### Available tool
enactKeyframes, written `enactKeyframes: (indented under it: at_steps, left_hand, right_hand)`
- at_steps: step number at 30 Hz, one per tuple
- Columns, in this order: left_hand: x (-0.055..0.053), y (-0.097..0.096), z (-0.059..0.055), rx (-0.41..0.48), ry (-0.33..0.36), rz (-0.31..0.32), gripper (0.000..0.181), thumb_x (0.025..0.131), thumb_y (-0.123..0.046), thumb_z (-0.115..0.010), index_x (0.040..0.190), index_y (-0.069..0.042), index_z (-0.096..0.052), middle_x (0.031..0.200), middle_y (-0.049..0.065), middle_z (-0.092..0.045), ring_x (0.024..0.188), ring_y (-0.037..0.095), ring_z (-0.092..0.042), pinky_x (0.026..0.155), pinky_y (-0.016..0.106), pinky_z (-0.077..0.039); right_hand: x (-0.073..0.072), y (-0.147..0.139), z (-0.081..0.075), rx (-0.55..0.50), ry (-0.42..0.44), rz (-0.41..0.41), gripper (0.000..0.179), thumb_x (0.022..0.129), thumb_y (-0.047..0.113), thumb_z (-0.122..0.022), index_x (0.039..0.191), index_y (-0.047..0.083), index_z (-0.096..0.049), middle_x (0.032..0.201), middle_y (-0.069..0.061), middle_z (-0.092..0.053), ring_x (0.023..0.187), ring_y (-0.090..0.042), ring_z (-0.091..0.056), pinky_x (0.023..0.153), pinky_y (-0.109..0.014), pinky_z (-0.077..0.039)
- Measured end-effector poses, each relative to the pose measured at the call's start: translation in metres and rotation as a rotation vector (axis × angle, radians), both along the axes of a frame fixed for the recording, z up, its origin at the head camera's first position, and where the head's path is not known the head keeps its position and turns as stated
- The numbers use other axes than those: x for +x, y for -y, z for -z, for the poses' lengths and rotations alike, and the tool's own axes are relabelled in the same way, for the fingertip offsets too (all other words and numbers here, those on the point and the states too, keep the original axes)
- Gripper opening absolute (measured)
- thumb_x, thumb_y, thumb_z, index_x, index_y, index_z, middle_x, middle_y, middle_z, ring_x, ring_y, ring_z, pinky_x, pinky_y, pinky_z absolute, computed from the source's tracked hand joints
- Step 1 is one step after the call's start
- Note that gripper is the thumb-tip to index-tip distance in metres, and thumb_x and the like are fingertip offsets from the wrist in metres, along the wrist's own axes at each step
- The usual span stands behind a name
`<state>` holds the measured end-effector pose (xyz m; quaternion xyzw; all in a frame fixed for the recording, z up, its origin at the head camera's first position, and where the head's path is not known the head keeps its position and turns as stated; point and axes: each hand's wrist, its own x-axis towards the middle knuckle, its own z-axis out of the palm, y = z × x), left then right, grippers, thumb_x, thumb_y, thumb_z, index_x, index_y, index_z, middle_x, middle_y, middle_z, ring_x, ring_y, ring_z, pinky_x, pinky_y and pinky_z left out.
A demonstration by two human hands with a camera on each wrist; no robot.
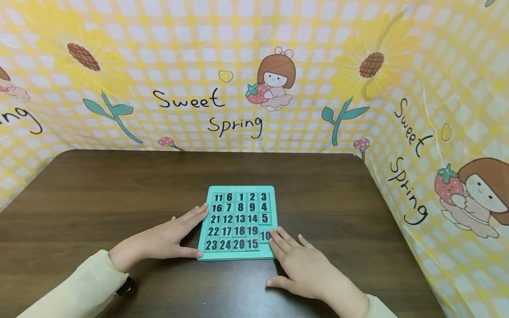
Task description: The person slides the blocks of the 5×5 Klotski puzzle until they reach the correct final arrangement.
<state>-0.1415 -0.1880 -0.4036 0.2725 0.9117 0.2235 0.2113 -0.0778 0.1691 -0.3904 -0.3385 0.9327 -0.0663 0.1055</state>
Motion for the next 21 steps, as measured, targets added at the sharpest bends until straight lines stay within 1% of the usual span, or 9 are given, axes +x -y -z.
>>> enactKeyframes:
  at_steps: [8, 12, 16, 21]
  left_hand:
    - [0.000, -0.001, -0.002, 0.002, 0.002, 0.004, 0.104, 0.086, -0.055, -0.071, 0.160, -0.009, -0.014, 0.169, 0.005, -0.004, 0.155, 0.034, -0.008, 0.106, 0.080, -0.016]
    - [0.000, -0.001, -0.002, 0.000, 0.002, 0.002, 0.104, 0.086, -0.055, -0.071, 0.160, -0.010, -0.014, 0.169, 0.005, -0.003, 0.155, 0.034, -0.008, 0.106, 0.080, -0.017]
    - [0.000, -0.001, -0.002, -0.001, -0.001, 0.002, 0.104, 0.086, -0.055, -0.070, 0.160, -0.010, -0.014, 0.169, 0.005, -0.004, 0.155, 0.034, -0.008, 0.106, 0.080, -0.017]
    - [0.000, 0.000, -0.001, 0.000, 0.000, -0.002, 0.104, 0.086, -0.056, -0.070, 0.160, -0.010, -0.014, 0.169, 0.005, -0.004, 0.155, 0.033, -0.008, 0.106, 0.080, -0.016]
  right_hand:
    - [-0.010, 0.004, 0.000, -0.004, 0.044, 0.030, 0.086, 0.092, 0.067, -0.050, 0.151, 0.005, -0.040, 0.164, -0.008, -0.029, 0.154, -0.028, -0.021, 0.114, -0.061, -0.031]
    - [-0.012, 0.006, -0.001, -0.006, 0.059, 0.035, 0.086, 0.092, 0.066, -0.052, 0.152, 0.005, -0.040, 0.164, -0.008, -0.028, 0.154, -0.028, -0.021, 0.115, -0.061, -0.030]
    - [-0.009, 0.006, -0.003, -0.010, 0.042, 0.019, 0.085, 0.092, 0.065, -0.053, 0.152, 0.006, -0.039, 0.164, -0.007, -0.028, 0.154, -0.027, -0.021, 0.115, -0.061, -0.030]
    - [-0.001, 0.010, -0.006, -0.004, 0.003, -0.043, 0.084, 0.093, 0.067, -0.048, 0.152, 0.008, -0.040, 0.165, -0.006, -0.027, 0.153, -0.025, -0.022, 0.115, -0.060, -0.031]
